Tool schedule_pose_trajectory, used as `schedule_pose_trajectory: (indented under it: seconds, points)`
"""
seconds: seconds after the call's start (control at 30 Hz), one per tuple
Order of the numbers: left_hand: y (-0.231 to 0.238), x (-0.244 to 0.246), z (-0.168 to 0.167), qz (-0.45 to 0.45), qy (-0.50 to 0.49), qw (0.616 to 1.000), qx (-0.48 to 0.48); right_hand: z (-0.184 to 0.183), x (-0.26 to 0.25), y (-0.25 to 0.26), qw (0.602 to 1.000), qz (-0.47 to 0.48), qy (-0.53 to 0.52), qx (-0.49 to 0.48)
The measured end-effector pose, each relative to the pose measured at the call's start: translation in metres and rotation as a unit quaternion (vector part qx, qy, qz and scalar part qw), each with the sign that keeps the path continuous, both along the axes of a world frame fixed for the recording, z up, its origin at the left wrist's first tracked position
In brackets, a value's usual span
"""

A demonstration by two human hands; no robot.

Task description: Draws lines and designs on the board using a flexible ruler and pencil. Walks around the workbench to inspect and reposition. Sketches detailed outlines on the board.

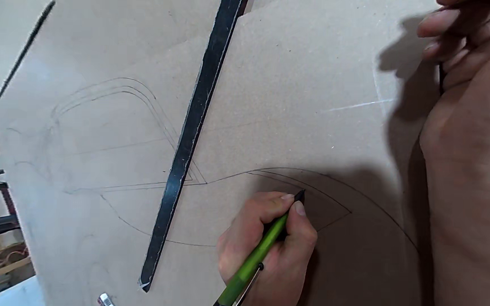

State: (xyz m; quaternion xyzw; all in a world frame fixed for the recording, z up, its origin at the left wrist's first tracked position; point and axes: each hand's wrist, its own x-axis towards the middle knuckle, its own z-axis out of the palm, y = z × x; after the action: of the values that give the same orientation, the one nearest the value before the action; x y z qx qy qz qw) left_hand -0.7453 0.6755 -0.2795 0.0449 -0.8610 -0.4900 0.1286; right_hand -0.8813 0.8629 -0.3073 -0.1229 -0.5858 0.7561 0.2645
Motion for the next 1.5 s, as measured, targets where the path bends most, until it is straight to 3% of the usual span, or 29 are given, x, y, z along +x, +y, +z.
schedule_pose_trajectory:
  seconds: [1.5]
  points:
    - [-0.0025, 0.0055, -0.0036, -0.129, -0.007, 0.992, -0.012, 0.0052, 0.0046, -0.0057, 0.999, -0.027, -0.016, 0.014]
